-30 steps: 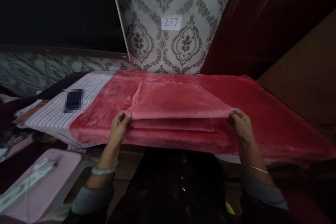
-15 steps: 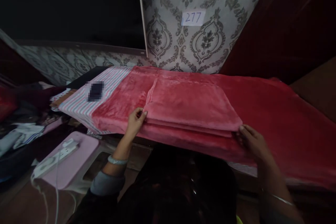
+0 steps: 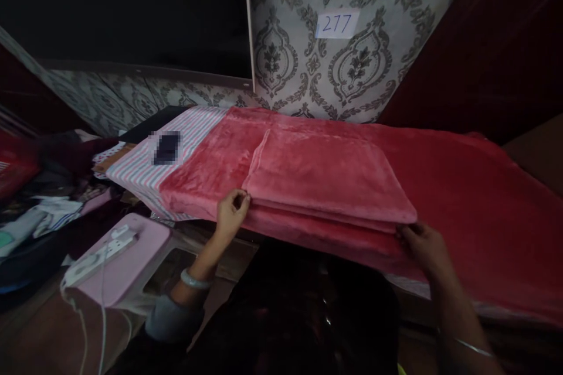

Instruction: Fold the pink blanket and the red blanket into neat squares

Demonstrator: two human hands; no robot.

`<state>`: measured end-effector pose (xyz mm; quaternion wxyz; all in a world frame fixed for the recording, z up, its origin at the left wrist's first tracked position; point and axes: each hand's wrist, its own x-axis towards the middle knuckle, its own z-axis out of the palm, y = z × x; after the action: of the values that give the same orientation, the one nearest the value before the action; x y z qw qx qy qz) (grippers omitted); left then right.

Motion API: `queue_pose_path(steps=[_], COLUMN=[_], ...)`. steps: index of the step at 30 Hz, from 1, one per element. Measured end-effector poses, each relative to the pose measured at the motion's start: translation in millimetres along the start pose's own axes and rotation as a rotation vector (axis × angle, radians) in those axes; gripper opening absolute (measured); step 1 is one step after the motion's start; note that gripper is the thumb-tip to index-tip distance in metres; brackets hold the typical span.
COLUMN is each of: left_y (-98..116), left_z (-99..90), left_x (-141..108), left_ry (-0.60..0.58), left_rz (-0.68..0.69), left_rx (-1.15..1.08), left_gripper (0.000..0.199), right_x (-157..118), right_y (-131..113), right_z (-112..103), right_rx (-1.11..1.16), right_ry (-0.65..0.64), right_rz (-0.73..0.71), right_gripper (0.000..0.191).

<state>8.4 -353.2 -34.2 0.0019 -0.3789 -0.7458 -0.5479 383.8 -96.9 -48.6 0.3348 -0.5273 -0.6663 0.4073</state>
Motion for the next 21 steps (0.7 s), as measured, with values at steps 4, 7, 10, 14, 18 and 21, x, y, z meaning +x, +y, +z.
queue_pose_path(steps=[4, 7, 10, 14, 18, 21], left_y=[-7.2, -5.0, -2.9, -5.2, -7.8, -5.6], left_z=[6.7, 13.5, 17.9, 19.2, 18.7, 18.8], left_x=[-14.5, -12.4, -5.5, 3.4, 9.1, 12.1], left_ry=[-0.016, 0.035, 0.057, 0.001, -0.020, 0.000], left_rz=[0.094, 0.117, 0.102, 0.056, 0.023, 0.030], left_rx=[0.188, 0.239, 0.254, 0.255, 0.217, 0.168], left_gripper=[0.016, 0.020, 0.023, 0.030, 0.031, 0.030], right_x=[-6.5, -8.6, -8.2, -1.8, 10.4, 16.8], right_y=[1.2, -9.1, -16.1, -19.2, -20.3, -19.8], right_z=[5.1, 6.5, 5.3, -0.1, -5.0, -3.8], right_rx=[0.008, 0.070, 0.148, 0.150, 0.085, 0.073], right_ry=[-0.014, -0.059, -0.124, -0.270, -0.383, -0.379], right_rz=[0.035, -0.012, 0.017, 0.065, 0.097, 0.092], right_gripper=[0.049, 0.051, 0.052, 0.049, 0.041, 0.034])
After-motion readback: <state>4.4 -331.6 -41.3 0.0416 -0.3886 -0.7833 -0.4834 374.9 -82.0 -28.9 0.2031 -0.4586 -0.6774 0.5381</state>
